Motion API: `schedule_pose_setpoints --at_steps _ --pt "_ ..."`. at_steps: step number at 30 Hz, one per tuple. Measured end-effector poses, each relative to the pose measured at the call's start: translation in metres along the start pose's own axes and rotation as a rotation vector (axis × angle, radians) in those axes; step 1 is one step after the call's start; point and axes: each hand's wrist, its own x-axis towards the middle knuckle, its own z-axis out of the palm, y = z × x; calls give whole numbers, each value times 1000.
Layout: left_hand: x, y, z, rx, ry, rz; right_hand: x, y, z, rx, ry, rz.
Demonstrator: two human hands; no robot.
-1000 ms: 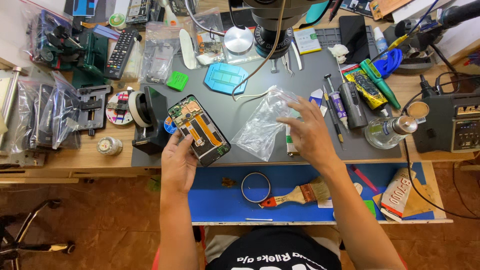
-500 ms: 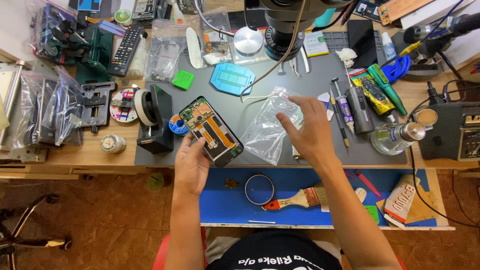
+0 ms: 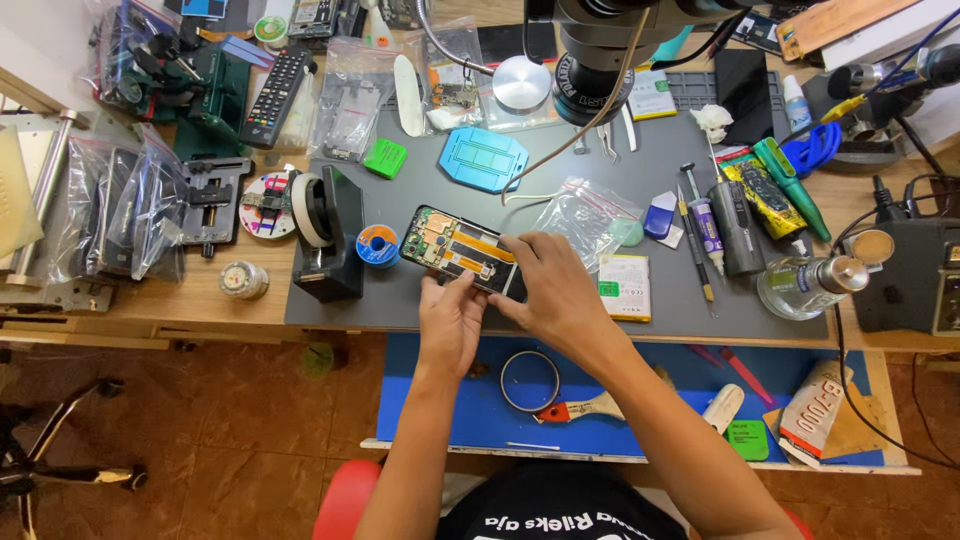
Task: The person handles a small circuit board with a red LED, connecting it to a power source. They then unpack a larger circuit board from a plastic bag and place it on the workbench.
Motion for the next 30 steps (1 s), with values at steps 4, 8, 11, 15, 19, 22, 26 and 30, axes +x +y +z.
schedule_pose_setpoints --at_steps 4,8,11,15,19,22,26,30 --pt "5 -8 -5 35 9 -11 7 8 12 -55 2 38" --pt "0 5 7 38 -45 -41 15 2 -1 -30 -83 94" --pt "1 10 10 -4 -54 -64 17 1 -1 41 -55 119" --pt "5 13 12 -115 -65 -131 17 5 2 87 5 123" --pt "10 13 7 -119 -46 -148 20 -6 -19 180 -52 216" --pt "13 10 2 -142 -45 -152 23 -5 -25 277 -95 274" --pt "21 5 -8 -135 -59 -138 27 0 -36 356 -143 291" --pt "22 5 -14 -151 -58 -134 27 -1 -45 429 -187 323"
